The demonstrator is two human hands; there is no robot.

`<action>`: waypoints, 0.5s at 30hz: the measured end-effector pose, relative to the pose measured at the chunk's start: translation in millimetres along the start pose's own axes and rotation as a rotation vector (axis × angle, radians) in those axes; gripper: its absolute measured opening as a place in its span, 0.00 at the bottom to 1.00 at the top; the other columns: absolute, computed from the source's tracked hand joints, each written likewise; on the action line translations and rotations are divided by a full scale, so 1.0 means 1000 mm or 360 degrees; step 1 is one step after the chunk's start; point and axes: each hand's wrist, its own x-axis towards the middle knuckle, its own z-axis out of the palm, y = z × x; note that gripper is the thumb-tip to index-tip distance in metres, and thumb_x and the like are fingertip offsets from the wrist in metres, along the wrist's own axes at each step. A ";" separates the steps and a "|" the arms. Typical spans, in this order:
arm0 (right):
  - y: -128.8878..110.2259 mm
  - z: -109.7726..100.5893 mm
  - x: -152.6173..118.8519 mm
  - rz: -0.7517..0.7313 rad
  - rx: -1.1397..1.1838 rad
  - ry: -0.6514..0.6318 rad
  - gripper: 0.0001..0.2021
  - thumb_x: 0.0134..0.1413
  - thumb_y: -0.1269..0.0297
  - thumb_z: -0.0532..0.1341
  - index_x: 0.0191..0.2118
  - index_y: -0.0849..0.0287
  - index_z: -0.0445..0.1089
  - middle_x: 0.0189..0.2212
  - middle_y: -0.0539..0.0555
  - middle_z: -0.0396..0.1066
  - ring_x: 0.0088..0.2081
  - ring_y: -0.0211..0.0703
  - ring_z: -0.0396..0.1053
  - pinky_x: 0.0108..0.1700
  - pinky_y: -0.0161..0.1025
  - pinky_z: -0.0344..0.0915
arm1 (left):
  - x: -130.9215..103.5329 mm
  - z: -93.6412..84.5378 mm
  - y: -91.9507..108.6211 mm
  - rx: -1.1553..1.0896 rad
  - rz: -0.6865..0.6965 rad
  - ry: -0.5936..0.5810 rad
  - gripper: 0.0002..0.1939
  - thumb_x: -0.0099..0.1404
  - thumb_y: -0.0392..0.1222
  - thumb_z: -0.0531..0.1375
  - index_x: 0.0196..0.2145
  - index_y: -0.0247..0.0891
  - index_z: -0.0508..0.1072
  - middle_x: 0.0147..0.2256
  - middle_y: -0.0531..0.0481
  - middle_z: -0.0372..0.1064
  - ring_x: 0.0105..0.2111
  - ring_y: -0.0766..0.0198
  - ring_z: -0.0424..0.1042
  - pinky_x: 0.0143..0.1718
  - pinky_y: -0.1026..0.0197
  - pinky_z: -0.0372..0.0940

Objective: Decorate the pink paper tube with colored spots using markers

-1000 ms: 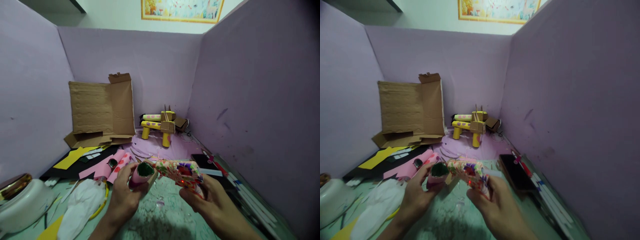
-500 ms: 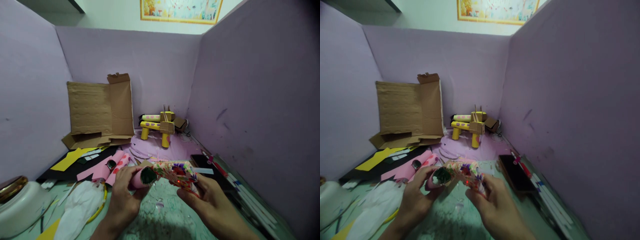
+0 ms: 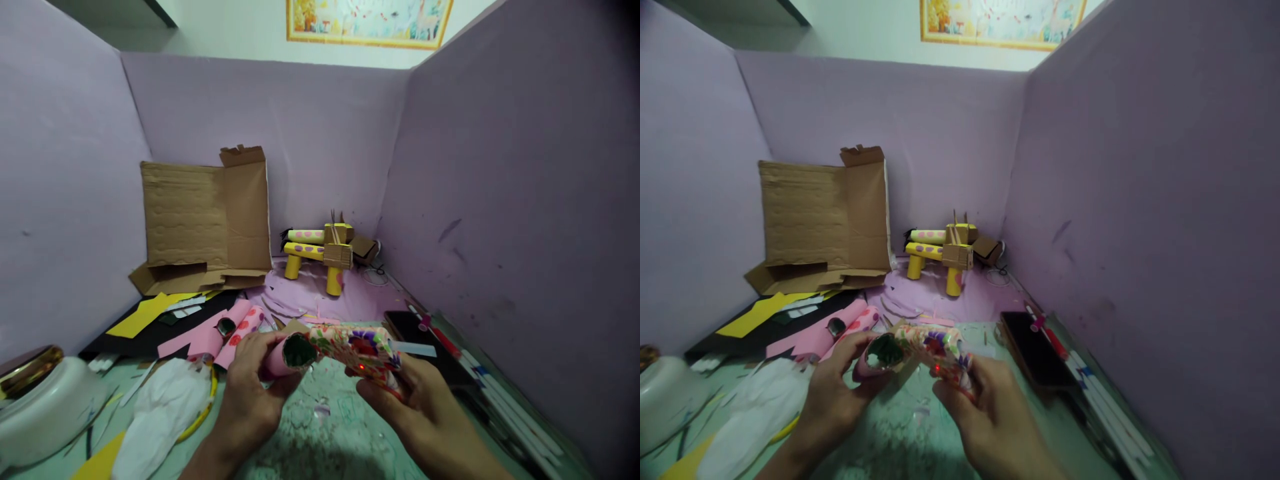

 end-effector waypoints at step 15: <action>-0.004 0.001 0.000 -0.0001 0.0073 -0.0041 0.12 0.55 0.56 0.60 0.36 0.58 0.76 0.26 0.54 0.74 0.32 0.47 0.71 0.35 0.39 0.69 | 0.002 -0.001 0.001 0.0014 0.0037 0.0007 0.15 0.54 0.42 0.65 0.40 0.40 0.71 0.37 0.46 0.75 0.36 0.53 0.73 0.36 0.50 0.68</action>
